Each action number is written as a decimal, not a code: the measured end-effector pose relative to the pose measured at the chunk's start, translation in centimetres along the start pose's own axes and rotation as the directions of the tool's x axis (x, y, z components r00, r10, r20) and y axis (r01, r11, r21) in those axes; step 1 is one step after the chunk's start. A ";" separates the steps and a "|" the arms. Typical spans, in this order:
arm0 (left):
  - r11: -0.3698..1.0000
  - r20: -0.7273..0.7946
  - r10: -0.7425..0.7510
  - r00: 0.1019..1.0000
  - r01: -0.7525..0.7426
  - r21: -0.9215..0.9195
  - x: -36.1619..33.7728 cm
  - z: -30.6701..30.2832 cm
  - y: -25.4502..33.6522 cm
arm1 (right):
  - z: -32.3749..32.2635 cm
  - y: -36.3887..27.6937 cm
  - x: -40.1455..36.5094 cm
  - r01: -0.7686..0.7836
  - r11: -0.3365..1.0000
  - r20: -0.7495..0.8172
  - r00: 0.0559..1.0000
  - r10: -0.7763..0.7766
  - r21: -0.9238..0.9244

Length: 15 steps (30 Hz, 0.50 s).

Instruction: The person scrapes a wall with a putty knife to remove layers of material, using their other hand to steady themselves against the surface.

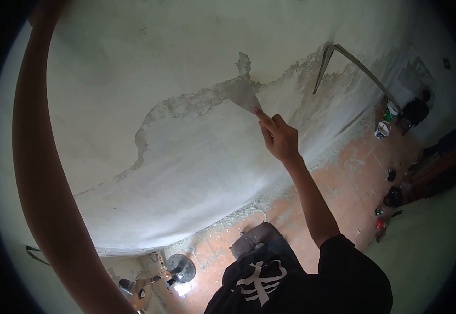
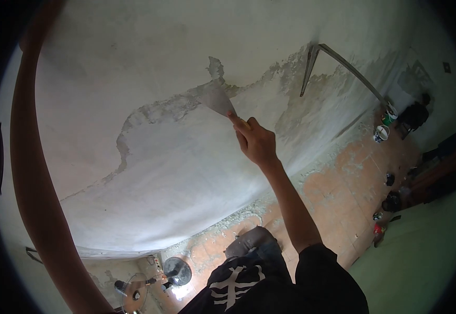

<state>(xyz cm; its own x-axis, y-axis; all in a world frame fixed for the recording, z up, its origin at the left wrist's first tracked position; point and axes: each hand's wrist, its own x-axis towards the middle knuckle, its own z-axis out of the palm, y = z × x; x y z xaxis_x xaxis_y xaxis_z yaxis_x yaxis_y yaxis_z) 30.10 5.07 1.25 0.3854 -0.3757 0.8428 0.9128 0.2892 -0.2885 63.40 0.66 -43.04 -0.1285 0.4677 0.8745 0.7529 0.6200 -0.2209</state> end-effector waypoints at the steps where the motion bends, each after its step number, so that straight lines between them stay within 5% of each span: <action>1: 1.000 0.002 -0.001 1.000 0.001 -0.001 0.1 -1.6 1.2 | -0.3 0.7 -0.5 0.007 0.999 0.013 1.000 -0.007 -0.043; 3: 0.993 0.159 -0.059 0.986 0.074 -0.093 0.5 -4.3 3.1 | -0.4 1.8 -0.1 0.048 0.996 0.026 0.999 -0.046 -0.078; 10: 0.998 0.067 0.007 0.998 -0.002 -0.066 0.2 -1.4 0.2 | -1.1 2.4 0.3 0.117 0.985 0.093 0.990 -0.106 -0.129; 12: 0.988 0.185 -0.040 0.982 0.067 -0.139 0.6 -3.0 1.5 | -0.8 2.5 1.3 0.135 0.987 0.058 0.990 -0.130 -0.088; 15: 0.989 0.167 -0.071 0.983 0.091 -0.116 0.6 -3.4 2.2 | -0.8 0.0 4.1 0.209 0.976 0.040 0.977 -0.207 -0.061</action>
<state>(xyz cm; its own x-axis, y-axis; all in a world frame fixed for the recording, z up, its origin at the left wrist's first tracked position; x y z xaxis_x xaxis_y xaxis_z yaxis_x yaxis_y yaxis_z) 32.76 2.50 -0.42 0.2921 -0.2430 0.9250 0.9534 0.1502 -0.2616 63.40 2.12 -39.14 -0.3077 0.3541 0.8831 0.7473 0.6645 -0.0061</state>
